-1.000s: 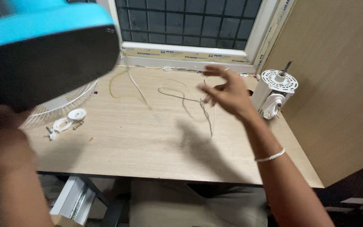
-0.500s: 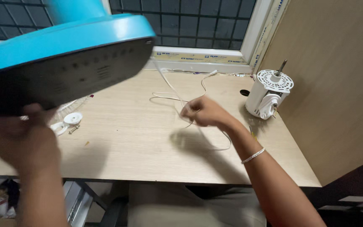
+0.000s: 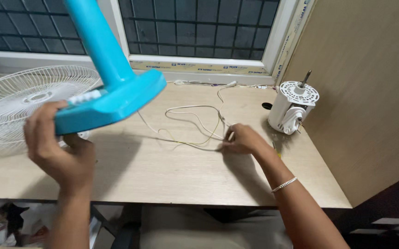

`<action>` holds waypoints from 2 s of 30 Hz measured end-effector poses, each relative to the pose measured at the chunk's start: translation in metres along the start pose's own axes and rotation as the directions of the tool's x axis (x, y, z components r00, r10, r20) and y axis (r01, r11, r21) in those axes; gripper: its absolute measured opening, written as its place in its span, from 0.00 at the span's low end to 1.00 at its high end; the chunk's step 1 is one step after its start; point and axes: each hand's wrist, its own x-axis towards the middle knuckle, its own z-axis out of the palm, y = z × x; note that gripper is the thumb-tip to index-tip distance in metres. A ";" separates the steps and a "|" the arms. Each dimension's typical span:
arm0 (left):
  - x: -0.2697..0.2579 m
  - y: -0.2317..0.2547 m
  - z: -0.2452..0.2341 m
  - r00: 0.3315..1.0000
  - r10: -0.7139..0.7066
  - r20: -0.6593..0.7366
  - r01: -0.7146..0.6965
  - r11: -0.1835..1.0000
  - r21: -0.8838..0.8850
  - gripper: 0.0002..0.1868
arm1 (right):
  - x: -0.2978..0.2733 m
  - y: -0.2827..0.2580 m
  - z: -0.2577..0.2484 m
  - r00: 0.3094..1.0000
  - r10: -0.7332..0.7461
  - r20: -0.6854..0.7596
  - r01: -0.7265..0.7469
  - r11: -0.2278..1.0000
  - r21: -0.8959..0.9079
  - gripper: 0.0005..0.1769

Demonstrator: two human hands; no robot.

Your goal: The person uses a screwdriver to tighten screws on the back of a blue fan base, then attaches the white motor housing to the base. The fan cage and other small parts remain on the table.

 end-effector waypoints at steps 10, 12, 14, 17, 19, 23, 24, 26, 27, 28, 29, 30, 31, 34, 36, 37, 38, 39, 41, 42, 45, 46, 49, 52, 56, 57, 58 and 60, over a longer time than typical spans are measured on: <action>-0.029 0.034 0.028 0.988 -0.048 0.148 0.025 0.988 0.150 0.27 | 0.011 0.010 0.027 0.894 -0.349 -0.281 0.447 0.679 0.582 0.33; -0.035 0.042 0.031 0.985 -0.031 0.167 0.004 0.987 0.160 0.29 | -0.002 0.006 0.025 0.943 -0.287 -0.167 0.303 0.540 0.785 0.37; -0.037 0.050 0.034 0.983 0.013 0.185 -0.042 0.987 0.158 0.29 | -0.014 0.001 0.016 0.954 -0.297 -0.030 0.141 0.361 0.922 0.43; -0.039 0.062 0.036 0.970 0.084 0.228 -0.116 0.985 0.131 0.29 | -0.029 -0.008 0.008 0.928 -0.371 0.040 -0.020 0.056 0.998 0.53; -0.041 0.070 0.038 0.956 0.131 0.261 -0.155 0.985 0.076 0.27 | -0.035 -0.010 0.008 0.924 -0.377 0.064 -0.068 0.003 0.998 0.54; -0.050 0.085 0.045 0.929 0.213 0.302 -0.214 0.976 -0.032 0.22 | -0.035 -0.003 0.017 0.944 -0.328 -0.024 0.042 0.049 0.998 0.50; -0.052 0.089 0.047 0.924 0.236 0.302 -0.226 0.972 -0.068 0.20 | -0.036 0.001 0.020 0.952 -0.306 -0.025 0.041 0.048 0.998 0.49; -0.054 0.097 0.052 0.911 0.281 0.300 -0.251 0.958 -0.136 0.16 | -0.039 0.007 0.025 0.964 -0.266 -0.026 0.039 0.044 0.998 0.48; -0.054 0.100 0.053 0.906 0.300 0.298 -0.262 0.952 -0.162 0.16 | -0.042 0.009 0.028 0.956 -0.293 -0.027 0.030 0.004 1.000 0.47; -0.054 0.104 0.054 0.901 0.318 0.295 -0.272 0.944 -0.187 0.17 | -0.044 0.009 0.030 0.947 -0.319 -0.030 0.020 -0.035 0.999 0.47; -0.054 0.108 0.054 0.895 0.337 0.292 -0.283 0.935 -0.212 0.17 | -0.046 0.008 0.032 0.938 -0.346 -0.034 0.008 -0.075 0.997 0.47; -0.054 0.112 0.054 0.892 0.349 0.288 -0.283 0.926 -0.249 0.18 | -0.048 0.007 0.032 0.959 -0.282 0.018 -0.054 -0.120 0.991 0.46; -0.054 0.116 0.056 0.887 0.362 0.287 -0.281 0.916 -0.286 0.20 | -0.050 0.005 0.033 0.973 -0.218 0.076 -0.114 -0.170 0.979 0.46; -0.052 0.126 0.066 0.886 0.391 0.251 -0.302 0.895 -0.327 0.23 | -0.053 0.002 0.027 0.987 -0.131 0.094 -0.130 -0.303 0.944 0.43; -0.056 0.127 0.071 0.909 0.357 0.214 -0.287 0.911 -0.297 0.23 | -0.055 0.005 0.023 0.994 -0.088 0.069 -0.096 -0.350 0.932 0.41; -0.059 0.126 0.077 0.931 0.315 0.183 -0.262 0.928 -0.267 0.23 | -0.054 0.008 0.020 0.997 -0.058 0.057 -0.074 -0.353 0.933 0.41; -0.063 0.126 0.083 0.950 0.274 0.149 -0.234 0.943 -0.237 0.22 | -0.053 0.011 0.017 0.999 -0.027 0.045 -0.051 -0.355 0.933 0.40; -0.067 0.125 0.091 0.965 0.012 0.261 0.067 0.954 -0.293 0.18 | -0.052 0.016 0.013 0.999 -0.027 0.029 -0.036 -0.341 0.939 0.41; -0.074 0.119 0.105 0.741 -0.443 0.505 0.627 0.725 -0.284 0.17 | -0.050 0.027 0.007 1.000 -0.029 -0.003 -0.006 -0.310 0.951 0.42; -0.075 0.112 0.113 0.647 -0.368 0.668 0.697 0.641 -0.322 0.15 | -0.050 0.033 0.004 1.000 -0.023 -0.020 0.012 -0.321 0.947 0.42; -0.076 0.094 0.135 0.389 -0.020 0.921 0.784 0.532 -0.320 0.21 | -0.051 0.044 -0.002 0.993 -0.074 -0.092 0.058 -0.379 0.924 0.42; -0.079 0.094 0.142 0.340 0.081 0.937 0.736 0.597 -0.319 0.21 | -0.053 0.047 -0.002 0.983 -0.127 -0.131 0.069 -0.409 0.910 0.42; -0.089 0.104 0.176 0.520 0.471 0.713 0.304 0.678 -0.669 0.25 | -0.056 0.052 -0.004 0.966 -0.184 -0.183 0.083 -0.450 0.889 0.42; -0.101 0.106 0.216 0.490 0.682 0.543 0.069 0.591 -0.804 0.21 | -0.058 0.048 -0.003 0.977 -0.161 -0.139 0.044 -0.485 0.874 0.41; -0.120 0.088 0.270 0.308 0.624 0.718 0.146 0.715 -0.684 0.18 | -0.056 0.051 0.001 0.994 -0.092 -0.058 -0.006 -0.574 0.819 0.34; -0.123 0.082 0.283 0.301 0.495 0.815 0.548 0.610 -0.573 0.14 | -0.054 0.053 0.003 0.995 -0.085 -0.059 0.000 -0.569 0.822 0.33; -0.125 0.072 0.293 0.222 0.379 0.898 0.849 0.378 -0.370 0.11 | -0.053 0.055 0.005 0.995 -0.079 -0.061 0.006 -0.564 0.826 0.32; -0.117 0.030 0.296 0.451 0.398 0.798 -0.111 0.913 -0.393 0.25 | -0.052 0.057 0.010 0.997 -0.070 -0.020 -0.023 -0.560 0.828 0.30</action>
